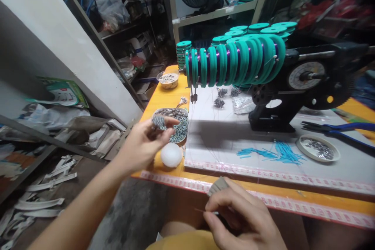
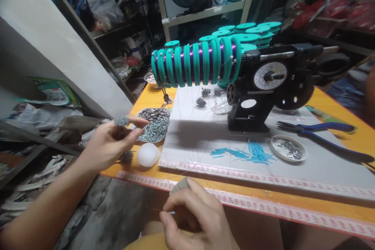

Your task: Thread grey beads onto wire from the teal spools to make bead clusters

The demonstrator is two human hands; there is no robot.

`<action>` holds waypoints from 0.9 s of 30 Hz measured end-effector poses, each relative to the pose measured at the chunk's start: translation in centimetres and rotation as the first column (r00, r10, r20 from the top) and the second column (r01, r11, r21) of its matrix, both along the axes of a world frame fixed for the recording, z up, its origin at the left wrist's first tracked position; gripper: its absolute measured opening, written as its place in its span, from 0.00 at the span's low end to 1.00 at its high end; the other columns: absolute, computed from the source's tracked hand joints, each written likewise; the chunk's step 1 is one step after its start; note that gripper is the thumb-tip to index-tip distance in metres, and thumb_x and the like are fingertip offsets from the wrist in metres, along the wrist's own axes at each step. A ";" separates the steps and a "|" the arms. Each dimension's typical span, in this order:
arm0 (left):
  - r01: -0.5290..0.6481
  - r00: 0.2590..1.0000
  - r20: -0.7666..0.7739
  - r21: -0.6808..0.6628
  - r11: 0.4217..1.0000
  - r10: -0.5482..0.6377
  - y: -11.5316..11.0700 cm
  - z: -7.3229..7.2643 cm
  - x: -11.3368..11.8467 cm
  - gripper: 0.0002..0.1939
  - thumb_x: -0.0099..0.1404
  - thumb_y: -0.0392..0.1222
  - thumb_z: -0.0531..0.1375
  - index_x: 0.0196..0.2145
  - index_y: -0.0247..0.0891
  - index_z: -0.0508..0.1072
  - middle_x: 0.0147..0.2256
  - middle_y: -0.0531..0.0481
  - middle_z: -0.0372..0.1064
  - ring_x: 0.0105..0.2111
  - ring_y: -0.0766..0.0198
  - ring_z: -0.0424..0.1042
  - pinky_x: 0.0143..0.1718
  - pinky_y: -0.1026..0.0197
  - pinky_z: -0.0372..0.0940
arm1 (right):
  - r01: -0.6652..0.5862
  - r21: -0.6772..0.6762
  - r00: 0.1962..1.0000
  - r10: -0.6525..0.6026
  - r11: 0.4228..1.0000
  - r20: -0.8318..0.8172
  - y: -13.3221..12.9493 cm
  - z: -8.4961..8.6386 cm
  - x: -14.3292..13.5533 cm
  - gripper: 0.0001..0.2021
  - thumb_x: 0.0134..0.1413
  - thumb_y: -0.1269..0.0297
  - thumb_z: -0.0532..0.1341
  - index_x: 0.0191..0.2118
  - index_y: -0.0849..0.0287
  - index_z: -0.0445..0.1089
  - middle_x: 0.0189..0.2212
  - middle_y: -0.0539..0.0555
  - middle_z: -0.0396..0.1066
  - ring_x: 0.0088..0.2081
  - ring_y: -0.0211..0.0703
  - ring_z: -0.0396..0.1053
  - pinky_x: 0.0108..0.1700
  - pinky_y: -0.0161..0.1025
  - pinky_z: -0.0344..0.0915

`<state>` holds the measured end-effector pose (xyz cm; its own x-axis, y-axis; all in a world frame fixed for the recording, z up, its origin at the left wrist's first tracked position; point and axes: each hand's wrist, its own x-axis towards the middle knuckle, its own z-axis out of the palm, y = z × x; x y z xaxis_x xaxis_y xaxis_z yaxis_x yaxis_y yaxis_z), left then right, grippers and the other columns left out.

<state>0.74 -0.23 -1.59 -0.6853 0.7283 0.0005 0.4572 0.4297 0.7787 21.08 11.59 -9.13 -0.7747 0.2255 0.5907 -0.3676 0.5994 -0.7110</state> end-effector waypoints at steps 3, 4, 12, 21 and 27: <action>-0.162 0.904 0.419 0.167 0.973 0.079 -1.6 -2.1 4.8 0.26 0.59 0.59 0.60 0.45 0.34 0.70 0.39 0.50 0.69 0.21 0.90 0.57 0.23 0.80 0.53 | -0.059 -0.037 0.998 0.060 0.998 0.009 0.0 0.3 0.2 0.06 0.49 0.81 0.60 0.31 0.69 0.74 0.27 0.50 0.59 0.32 0.10 0.56 0.34 0.09 0.53; -0.236 0.817 0.570 0.187 0.954 0.090 -1.8 -3.0 6.1 0.26 0.58 0.58 0.61 0.44 0.34 0.69 0.38 0.51 0.69 0.18 0.90 0.53 0.19 0.79 0.50 | -0.060 -0.043 0.998 0.061 0.997 0.018 0.0 0.4 0.3 0.07 0.48 0.81 0.61 0.32 0.67 0.75 0.27 0.50 0.59 0.33 0.10 0.57 0.35 0.09 0.53; -0.642 0.358 0.926 0.148 0.753 0.123 -0.9 -6.8 11.9 0.35 0.42 0.55 0.72 0.40 0.35 0.62 0.25 0.60 0.64 0.11 0.88 0.45 0.14 0.78 0.42 | 0.151 -0.090 0.986 -0.156 0.984 -0.055 -1.8 1.0 0.7 0.07 0.58 0.77 0.57 0.30 0.74 0.69 0.29 0.52 0.62 0.35 0.11 0.57 0.37 0.09 0.57; -0.738 0.290 0.929 0.063 0.672 0.231 -0.9 -7.3 14.0 0.42 0.32 0.55 0.75 0.38 0.36 0.59 0.25 0.62 0.62 0.11 0.86 0.50 0.12 0.79 0.42 | 0.051 -0.341 0.987 0.006 0.939 0.162 -2.2 -0.8 0.9 0.15 0.65 0.65 0.53 0.33 0.76 0.64 0.33 0.54 0.63 0.35 0.10 0.61 0.38 0.09 0.62; -0.708 0.397 0.896 0.162 0.687 0.199 -1.0 -7.6 14.3 0.36 0.39 0.55 0.73 0.34 0.35 0.57 0.20 0.64 0.51 0.11 0.85 0.50 0.14 0.78 0.44 | 0.150 -0.278 0.989 -0.145 0.949 0.039 -2.4 -0.3 0.9 0.11 0.63 0.69 0.55 0.33 0.74 0.67 0.34 0.54 0.64 0.39 0.11 0.61 0.43 0.11 0.63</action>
